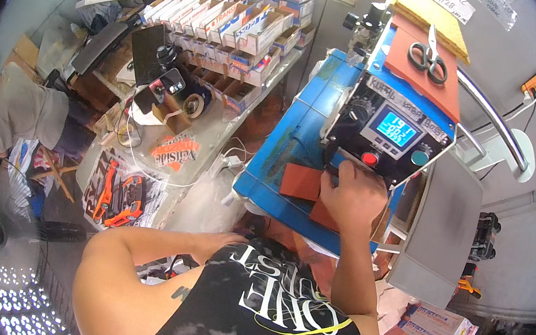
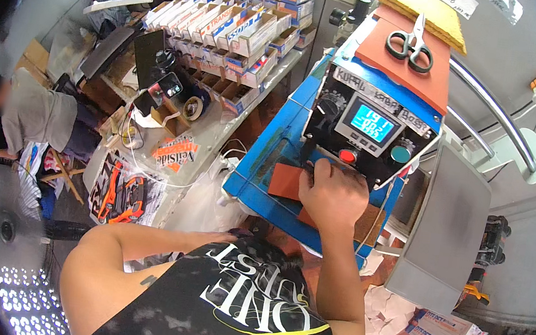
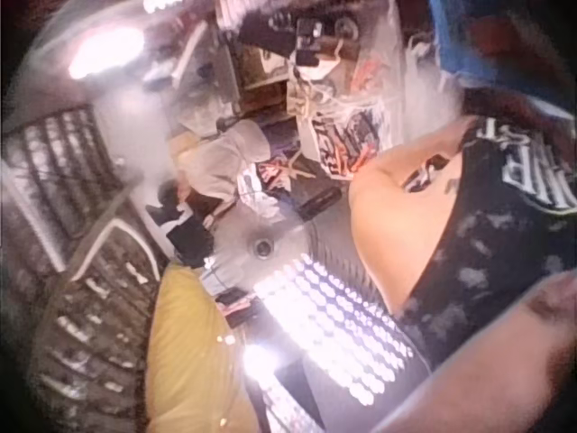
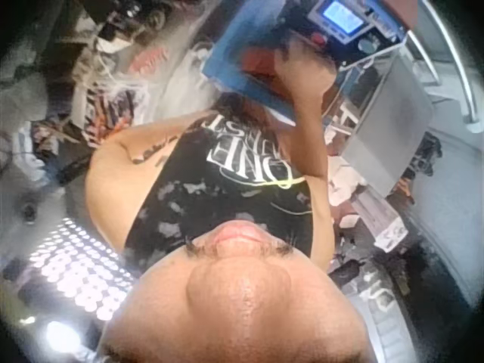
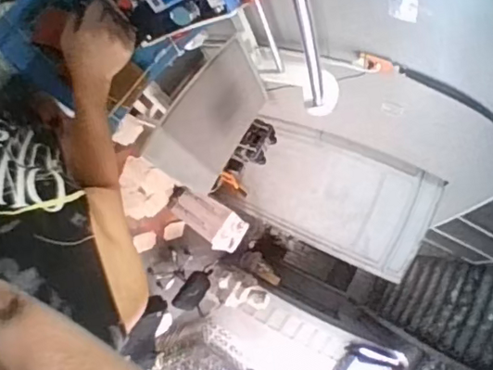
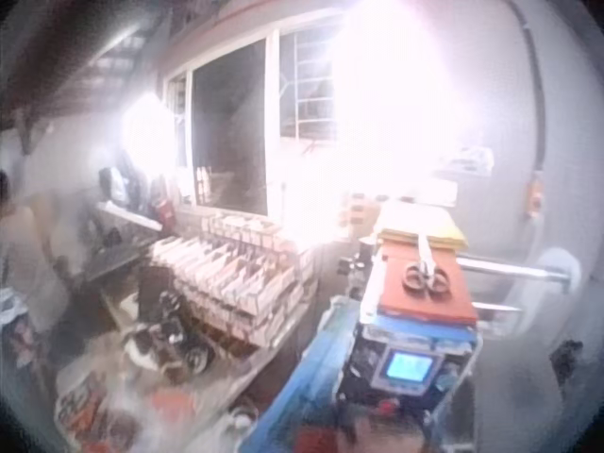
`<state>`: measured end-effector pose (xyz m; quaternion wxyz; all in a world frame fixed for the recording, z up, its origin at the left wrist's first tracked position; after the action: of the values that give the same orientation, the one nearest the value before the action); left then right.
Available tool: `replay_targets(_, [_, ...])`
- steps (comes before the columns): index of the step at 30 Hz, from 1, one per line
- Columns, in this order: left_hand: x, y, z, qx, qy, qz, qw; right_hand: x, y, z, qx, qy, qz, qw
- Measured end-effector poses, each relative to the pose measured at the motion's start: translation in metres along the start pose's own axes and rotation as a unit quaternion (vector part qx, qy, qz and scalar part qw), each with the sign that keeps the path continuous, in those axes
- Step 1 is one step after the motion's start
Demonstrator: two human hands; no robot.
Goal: The person places a white t-shirt on a heat press, aligns a printed transfer sheet with a car graphic, and uses the press to apply the design. They then remove the backing, place another t-shirt on the press, and apply a second transfer with text. The process is repeated for multiple shirts.
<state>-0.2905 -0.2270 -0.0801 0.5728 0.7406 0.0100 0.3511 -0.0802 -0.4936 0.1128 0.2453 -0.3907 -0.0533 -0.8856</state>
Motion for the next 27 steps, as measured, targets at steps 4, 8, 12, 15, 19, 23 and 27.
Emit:
replay_targets(4, [0.034, -0.009, -0.002, 0.084, -0.073, -0.041, 0.993, 0.001, -0.002, 0.0, -0.001, 0.001, -0.014, 1.0])
replay_targets(8, [0.16, -0.039, -0.029, 0.289, 0.241, 0.116, 0.919, 0.001, -0.005, 0.0, -0.001, -0.013, -0.043, 0.999])
replay_targets(12, [0.299, -0.065, -0.091, 0.301, 0.472, 0.544, 0.626, -0.001, -0.008, 0.001, -0.006, -0.008, -0.06, 0.998])
replay_targets(15, [0.337, -0.088, -0.114, 0.429, 0.447, 0.544, 0.565, -0.003, -0.008, 0.001, -0.004, 0.004, -0.069, 0.998])
replay_targets(19, [0.345, -0.106, -0.116, 0.509, 0.398, 0.482, 0.592, -0.002, -0.008, 0.002, -0.006, -0.004, -0.07, 0.998])
replay_targets(23, [0.347, -0.111, -0.117, 0.521, 0.374, 0.501, 0.581, -0.002, -0.007, 0.001, -0.002, -0.009, -0.069, 0.998])
replay_targets(27, [0.351, -0.115, -0.126, 0.49, 0.376, 0.521, 0.589, -0.005, -0.005, -0.002, -0.005, -0.002, -0.067, 0.998])
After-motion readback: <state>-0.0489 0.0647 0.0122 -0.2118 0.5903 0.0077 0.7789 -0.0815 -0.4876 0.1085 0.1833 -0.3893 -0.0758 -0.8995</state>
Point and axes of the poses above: each hand's wrist, its own z-axis towards the middle knuckle, its own x-axis out of the back of the hand, y = z × x, the point moved 1 cm from there along z, towards the middle knuckle, and after that the axes turned 8 degrees about -x, right-handed, at the moved point
